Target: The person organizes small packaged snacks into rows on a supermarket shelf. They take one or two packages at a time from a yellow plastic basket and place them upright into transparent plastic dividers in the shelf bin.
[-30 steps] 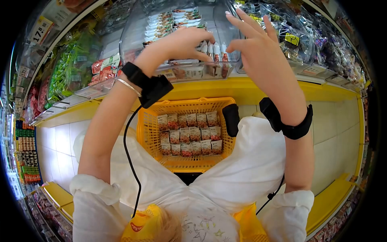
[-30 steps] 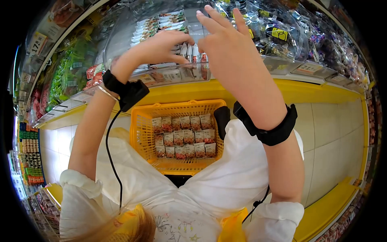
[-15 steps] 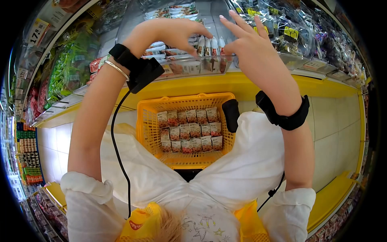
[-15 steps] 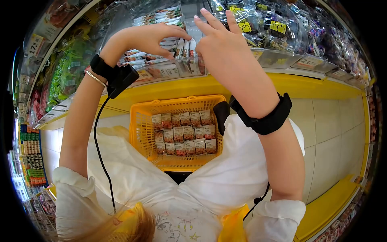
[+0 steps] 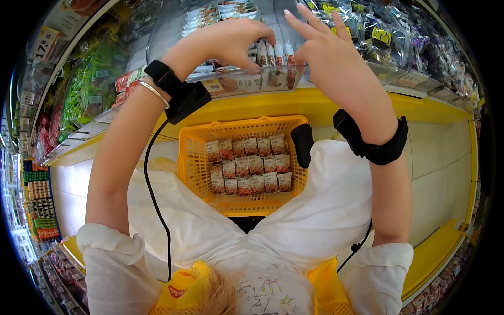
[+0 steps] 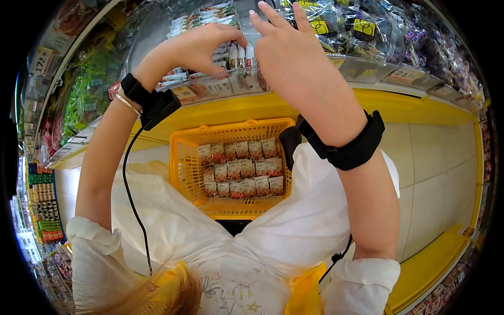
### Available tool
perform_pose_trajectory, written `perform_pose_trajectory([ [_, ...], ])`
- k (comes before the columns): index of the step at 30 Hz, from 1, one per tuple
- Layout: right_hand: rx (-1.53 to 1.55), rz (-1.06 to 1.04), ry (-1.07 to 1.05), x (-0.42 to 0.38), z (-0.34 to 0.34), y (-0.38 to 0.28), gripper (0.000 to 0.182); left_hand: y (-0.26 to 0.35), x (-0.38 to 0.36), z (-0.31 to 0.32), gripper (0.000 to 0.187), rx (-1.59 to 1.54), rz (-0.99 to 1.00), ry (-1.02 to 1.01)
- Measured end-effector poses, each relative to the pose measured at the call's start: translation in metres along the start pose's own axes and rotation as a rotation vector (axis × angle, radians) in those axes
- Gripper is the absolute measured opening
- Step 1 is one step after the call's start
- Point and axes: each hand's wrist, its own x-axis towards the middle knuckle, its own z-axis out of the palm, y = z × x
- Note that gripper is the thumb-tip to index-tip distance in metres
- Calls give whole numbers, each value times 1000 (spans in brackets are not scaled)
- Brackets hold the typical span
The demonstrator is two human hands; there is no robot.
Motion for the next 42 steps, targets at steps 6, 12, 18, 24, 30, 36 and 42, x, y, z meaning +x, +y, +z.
perform_pose_trajectory([
  [6, -25, 3, -15, 2, 7, 0, 19, -6, -3, 10, 49, -28, -12, 89],
  [12, -16, 39, -13, 9, 16, 1, 21, -3, -6, 16, 54, 65, 31, 169],
  [18, -33, 71, -123, 9, 9, -3, 20, -6, 0, 10, 58, 37, 52, 44],
  [24, 65, 47, -54, 12, 12, 0, 20, -3, -2, 17, 58, 62, 0, 120],
  [30, 89, -84, -255, 19, 9, 5, 19, 9, -6, 19, 66, 89, -117, 149],
  [36, 144, 28, -37, 14, 9, 3, 17, -2, -6, 18, 71, -225, -63, 30],
  [42, 9, -130, -37, 16, 2, 4, 18, -3, -4, 15, 55, -209, -67, 30],
])
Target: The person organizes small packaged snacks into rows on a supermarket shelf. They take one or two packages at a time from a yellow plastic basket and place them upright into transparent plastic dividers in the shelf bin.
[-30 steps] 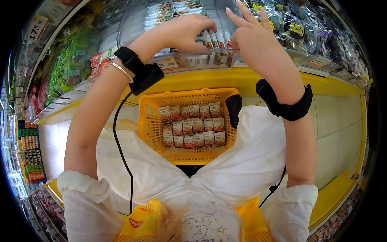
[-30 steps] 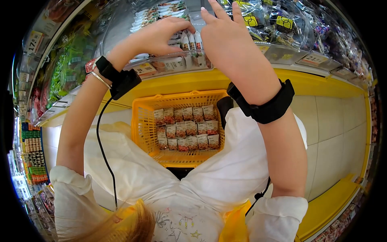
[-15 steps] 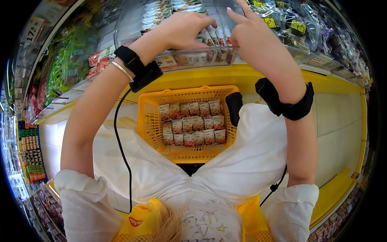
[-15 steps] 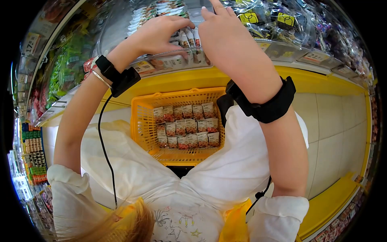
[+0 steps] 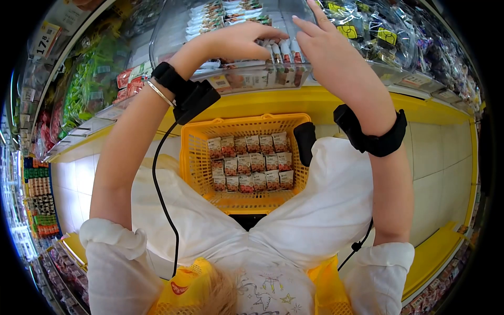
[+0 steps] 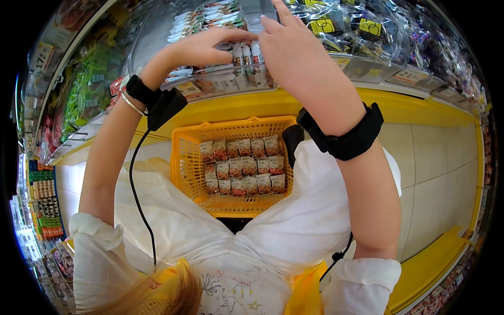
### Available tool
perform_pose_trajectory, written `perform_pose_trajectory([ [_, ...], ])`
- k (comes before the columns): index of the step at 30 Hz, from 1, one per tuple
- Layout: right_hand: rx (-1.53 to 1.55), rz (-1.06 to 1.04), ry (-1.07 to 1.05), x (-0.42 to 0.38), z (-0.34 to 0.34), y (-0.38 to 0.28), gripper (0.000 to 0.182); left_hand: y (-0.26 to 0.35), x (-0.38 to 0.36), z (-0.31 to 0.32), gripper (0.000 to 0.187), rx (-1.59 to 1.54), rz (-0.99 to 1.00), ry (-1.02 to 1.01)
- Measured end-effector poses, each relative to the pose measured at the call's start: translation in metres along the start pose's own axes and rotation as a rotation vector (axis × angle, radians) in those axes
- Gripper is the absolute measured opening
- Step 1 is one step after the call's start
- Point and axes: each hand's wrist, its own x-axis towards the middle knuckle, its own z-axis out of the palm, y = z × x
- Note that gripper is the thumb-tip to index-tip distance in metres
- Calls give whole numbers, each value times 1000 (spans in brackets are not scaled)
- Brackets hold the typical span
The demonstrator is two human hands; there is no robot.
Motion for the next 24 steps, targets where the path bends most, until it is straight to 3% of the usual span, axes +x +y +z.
perform_pose_trajectory([
  [3, -28, -20, 1, 0, -2, 0, 19, -5, 4, 4, 47, -155, -25, 54],
  [7, 8, 11, 35, -2, 5, -2, 16, 18, 8, 19, 39, -82, -13, 198],
  [10, 94, 34, 84, -1, 5, -6, 12, 4, 14, 13, 38, -110, -11, 45],
  [12, 235, 132, 113, 0, -1, -11, 13, 0, 16, 24, 32, -237, -104, 144],
  [14, 237, 116, 129, 1, 4, -12, 12, 30, 17, 23, 32, -276, -39, 142],
  [16, 149, 73, 144, 1, 7, -10, 11, 21, 19, 25, 36, -259, -117, 108],
  [18, 159, 81, 193, 5, 16, -6, 7, 19, 19, 26, 36, -195, -50, 151],
  [20, 213, 183, 68, 11, 18, -2, 3, 51, 12, 19, 29, -18, -137, 131],
  [21, 238, 136, 311, 10, 14, -5, 4, 62, 7, 21, 26, 213, -112, 505],
  [22, 247, 134, 309, 11, 11, -6, 4, 75, -1, 26, 24, 450, -81, 873],
  [24, 273, 314, 181, 10, 3, -6, 7, 103, -24, 38, 30, 222, -218, 785],
])
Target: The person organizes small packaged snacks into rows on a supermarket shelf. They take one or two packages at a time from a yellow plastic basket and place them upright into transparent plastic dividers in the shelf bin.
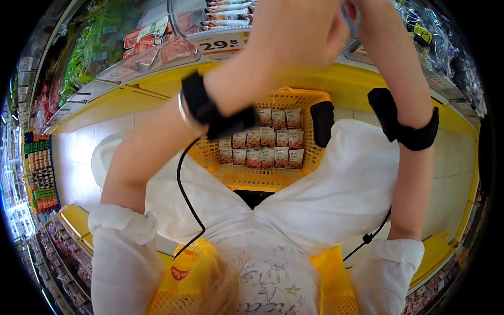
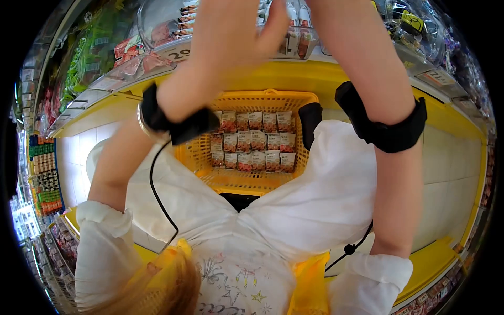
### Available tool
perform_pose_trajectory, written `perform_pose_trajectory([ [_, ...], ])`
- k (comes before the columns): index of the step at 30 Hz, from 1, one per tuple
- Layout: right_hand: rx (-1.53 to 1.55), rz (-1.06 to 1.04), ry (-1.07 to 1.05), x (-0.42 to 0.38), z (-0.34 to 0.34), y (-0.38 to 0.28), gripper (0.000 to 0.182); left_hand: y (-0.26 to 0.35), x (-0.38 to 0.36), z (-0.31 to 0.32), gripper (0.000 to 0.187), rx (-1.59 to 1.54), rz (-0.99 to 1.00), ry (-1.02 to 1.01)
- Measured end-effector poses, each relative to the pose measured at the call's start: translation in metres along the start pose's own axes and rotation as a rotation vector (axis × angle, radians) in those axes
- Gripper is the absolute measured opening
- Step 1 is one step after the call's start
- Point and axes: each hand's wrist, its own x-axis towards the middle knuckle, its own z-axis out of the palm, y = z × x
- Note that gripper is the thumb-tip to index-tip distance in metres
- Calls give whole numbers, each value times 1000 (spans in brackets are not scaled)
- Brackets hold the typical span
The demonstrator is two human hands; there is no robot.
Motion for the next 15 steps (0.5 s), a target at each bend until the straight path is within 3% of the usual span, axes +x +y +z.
perform_pose_trajectory([
  [2, 66, -50, 83, -3, -16, -19, 9, 10, -50, 8, 30, -63, 378, 417],
  [4, 27, 102, 102, -4, -20, -32, 9, 8, -125, 41, 29, -249, 439, 131],
  [6, 31, 102, 144, -4, -17, -34, 9, -10, -206, 85, 33, -229, 168, -298],
  [8, 28, 103, 186, -3, -13, -29, 8, -49, -287, 130, 40, -130, -320, -705],
  [10, 81, -8, 237, -2, -9, -17, 7, -65, -345, 156, 37, 182, -630, -734],
  [11, 71, 1, 234, -4, -13, -18, 7, -66, -355, 164, 37, 174, -619, -738],
  [13, 162, -58, 273, -6, -23, -24, 6, -64, -369, 177, 51, 108, -1045, -854],
  [15, 157, -29, 300, -3, -13, -16, 6, -64, -389, 197, 55, 113, -1037, -801],
])
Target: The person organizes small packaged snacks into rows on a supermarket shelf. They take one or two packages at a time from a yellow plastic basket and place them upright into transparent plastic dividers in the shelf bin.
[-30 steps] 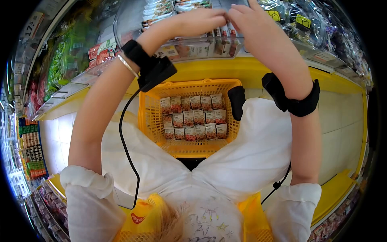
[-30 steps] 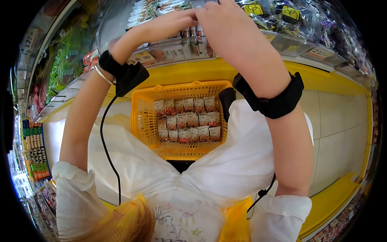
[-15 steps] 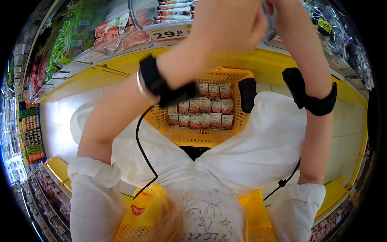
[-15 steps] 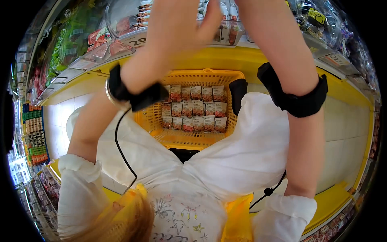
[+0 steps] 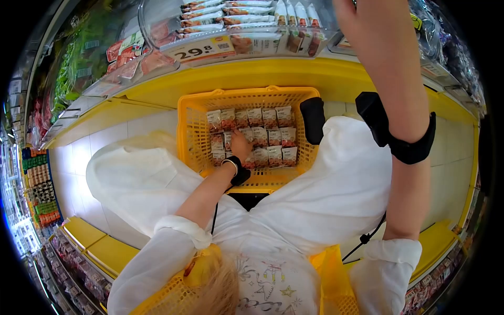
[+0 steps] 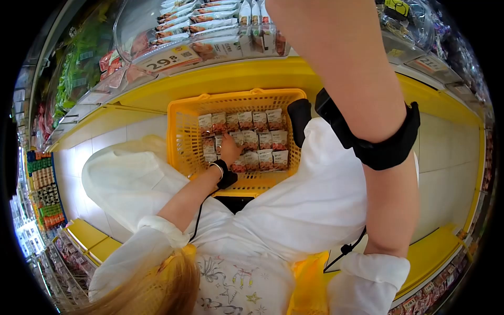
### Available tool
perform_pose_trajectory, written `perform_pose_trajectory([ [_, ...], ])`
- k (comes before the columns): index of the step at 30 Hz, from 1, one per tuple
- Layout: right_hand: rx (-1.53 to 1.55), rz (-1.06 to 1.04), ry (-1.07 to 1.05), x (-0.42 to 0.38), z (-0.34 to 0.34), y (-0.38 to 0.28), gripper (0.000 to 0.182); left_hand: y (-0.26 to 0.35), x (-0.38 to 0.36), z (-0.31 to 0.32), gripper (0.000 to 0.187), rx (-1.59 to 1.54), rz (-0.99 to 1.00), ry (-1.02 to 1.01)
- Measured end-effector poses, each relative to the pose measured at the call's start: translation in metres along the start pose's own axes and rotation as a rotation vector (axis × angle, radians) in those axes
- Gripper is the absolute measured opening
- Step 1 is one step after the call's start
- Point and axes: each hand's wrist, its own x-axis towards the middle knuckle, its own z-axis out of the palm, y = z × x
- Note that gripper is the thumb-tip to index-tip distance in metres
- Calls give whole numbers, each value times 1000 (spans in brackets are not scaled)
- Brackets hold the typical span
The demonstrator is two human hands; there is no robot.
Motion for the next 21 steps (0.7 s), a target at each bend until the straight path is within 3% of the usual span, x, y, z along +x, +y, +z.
perform_pose_trajectory([
  [2, -12, 17, 39, -2, 6, 6, 6, 6, -2, -3, 59, -21, 13, 59],
  [4, -18, -4, 90, 0, 10, 10, 4, 9, -4, -16, 46, -327, -209, -199],
  [5, -31, -23, 108, 1, 8, 6, 4, -11, 4, 0, 33, -205, 15, -172],
  [6, -51, 100, -6, 0, 3, -4, 6, -31, 12, 21, 37, -149, 158, -50],
  [7, -73, 221, -120, 1, 0, -8, 15, -12, 5, -12, 44, -141, 16, -231],
  [8, -44, 35, -23, 3, 2, -6, 10, -9, -1, -34, 50, -250, 37, -342],
  [9, -52, 12, -23, 2, 3, -9, 10, -5, -1, -46, 46, -174, 32, -478],
  [11, 58, 66, -91, -4, 7, -19, 9, 5, -24, -71, 41, -442, 275, -355],
  [13, 104, -88, -19, -9, 12, -29, 16, 41, -57, -144, 36, -625, 335, -349],
  [15, 245, 71, -245, -17, 7, -52, 21, 81, -92, -240, 24, -893, 376, -407],
  [16, 245, 58, -243, -20, 7, -63, 21, 90, -101, -274, 24, -1020, 393, -433],
  [18, 499, 203, -331, -26, 8, -80, 26, 97, -123, -329, 29, -1258, 464, -310],
  [19, 494, 199, -332, -27, 9, -85, 26, 94, -126, -345, 31, -1276, 534, -233],
  [21, 849, 365, -666, -29, 14, -91, 34, 83, -128, -361, 35, -1127, 691, -17],
])
